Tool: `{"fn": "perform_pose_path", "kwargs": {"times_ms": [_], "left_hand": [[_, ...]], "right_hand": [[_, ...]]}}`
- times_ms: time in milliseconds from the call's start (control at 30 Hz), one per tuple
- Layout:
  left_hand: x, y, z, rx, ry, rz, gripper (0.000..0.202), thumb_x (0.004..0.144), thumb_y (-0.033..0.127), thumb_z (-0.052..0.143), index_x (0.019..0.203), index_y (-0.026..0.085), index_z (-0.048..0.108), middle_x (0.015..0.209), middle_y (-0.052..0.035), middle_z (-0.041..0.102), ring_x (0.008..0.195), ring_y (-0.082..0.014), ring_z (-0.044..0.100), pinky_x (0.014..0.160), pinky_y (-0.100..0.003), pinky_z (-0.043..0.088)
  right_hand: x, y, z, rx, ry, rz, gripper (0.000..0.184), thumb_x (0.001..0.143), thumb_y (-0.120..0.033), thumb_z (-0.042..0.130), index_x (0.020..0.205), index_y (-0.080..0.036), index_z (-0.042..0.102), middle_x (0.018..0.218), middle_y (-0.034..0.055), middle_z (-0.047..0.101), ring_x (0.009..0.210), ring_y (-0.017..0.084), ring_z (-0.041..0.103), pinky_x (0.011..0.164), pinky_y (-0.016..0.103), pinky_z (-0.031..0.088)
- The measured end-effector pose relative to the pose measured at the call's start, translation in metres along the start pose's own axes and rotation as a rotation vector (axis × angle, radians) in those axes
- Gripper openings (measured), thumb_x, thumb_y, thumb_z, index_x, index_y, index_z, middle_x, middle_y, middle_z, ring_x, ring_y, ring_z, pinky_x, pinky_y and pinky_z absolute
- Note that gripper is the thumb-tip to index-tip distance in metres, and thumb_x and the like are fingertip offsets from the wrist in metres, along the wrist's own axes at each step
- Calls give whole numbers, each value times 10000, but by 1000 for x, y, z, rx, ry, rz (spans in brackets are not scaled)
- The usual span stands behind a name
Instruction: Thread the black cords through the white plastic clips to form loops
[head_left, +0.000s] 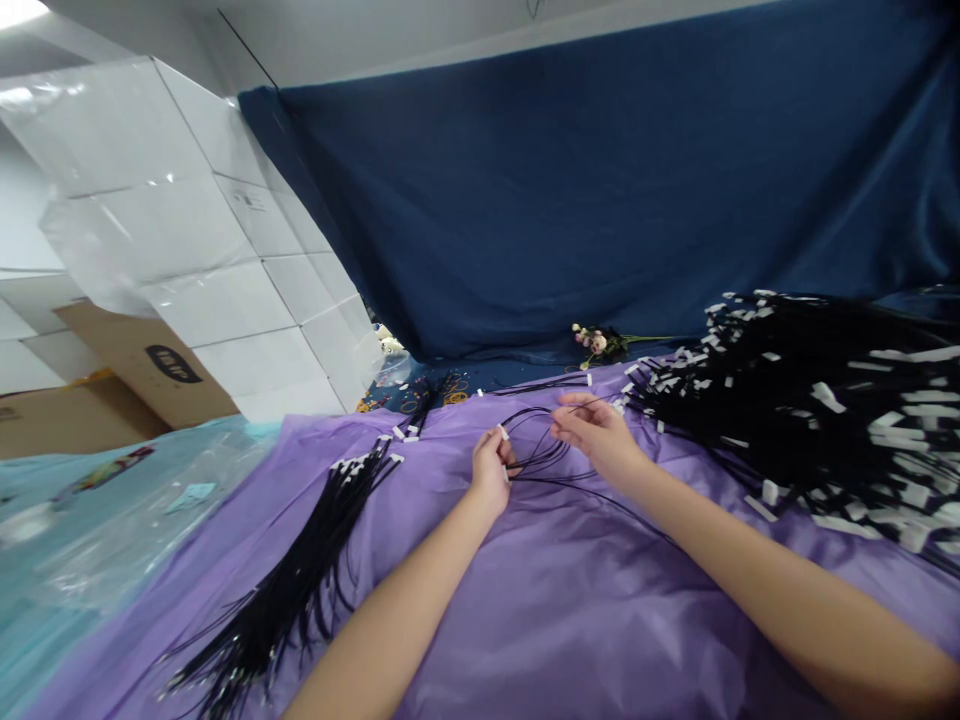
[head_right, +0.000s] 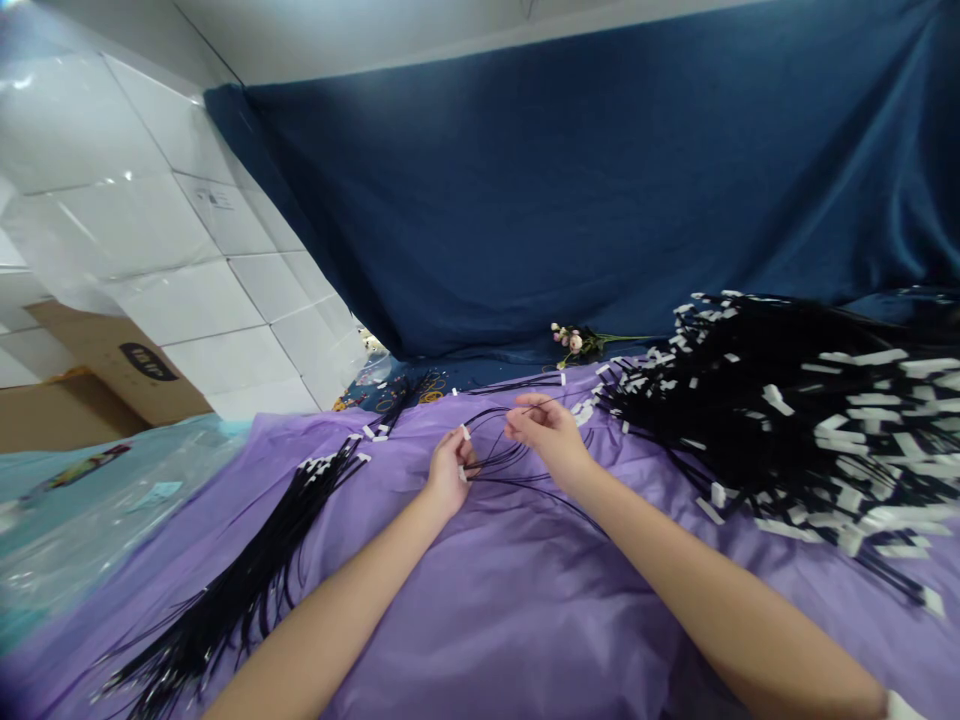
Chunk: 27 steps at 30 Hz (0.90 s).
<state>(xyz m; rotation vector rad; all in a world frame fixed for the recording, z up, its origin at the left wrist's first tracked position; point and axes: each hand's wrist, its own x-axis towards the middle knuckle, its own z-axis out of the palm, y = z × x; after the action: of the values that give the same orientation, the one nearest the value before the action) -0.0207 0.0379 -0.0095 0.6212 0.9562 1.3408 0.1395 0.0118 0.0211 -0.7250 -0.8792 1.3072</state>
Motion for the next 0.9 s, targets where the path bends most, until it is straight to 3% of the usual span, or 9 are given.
{"fn": "perform_pose_path", "kwargs": {"times_ms": [200,433,633,767,900], "left_hand": [[1,-1,0,3,-15,6,319,702,392,703,753,203,452,467,107,298,351,-48,247,397,-194,125],[0,-1,1,8,-22,14,299,717,381,688,754,203,451,463,105,298,344,-48,245,394,-195,135],[2,-2,0,16,-27,26,313,705,395,694,751,204,451,454,109,295,336,-49,248,384,-197,146],[3,-3,-1,21,-38,33,332,689,409,702,751,204,449,455,113,302,335,-48,255,380,-191,153],[3,-4,-2,26,-44,31,333,689,413,698,759,206,448,454,117,303,329,-47,251,377,-189,156]], "right_hand": [[9,-7,-8,157,207,-102,468,553,-313,887,895,-207,585,784,-9,690,695,109,671,768,261,585],[14,-12,-13,276,324,-145,424,585,-322,885,845,-220,566,835,-16,699,734,94,668,780,239,592],[11,-17,-13,277,383,-151,401,650,-448,834,875,-219,593,773,-26,666,632,88,630,659,234,586],[7,-21,-10,252,431,-145,493,568,-491,854,912,-233,613,752,-47,644,512,83,558,495,239,528],[7,-22,-9,235,464,-126,525,514,-486,868,908,-233,631,722,-61,618,493,70,514,442,214,465]]}}
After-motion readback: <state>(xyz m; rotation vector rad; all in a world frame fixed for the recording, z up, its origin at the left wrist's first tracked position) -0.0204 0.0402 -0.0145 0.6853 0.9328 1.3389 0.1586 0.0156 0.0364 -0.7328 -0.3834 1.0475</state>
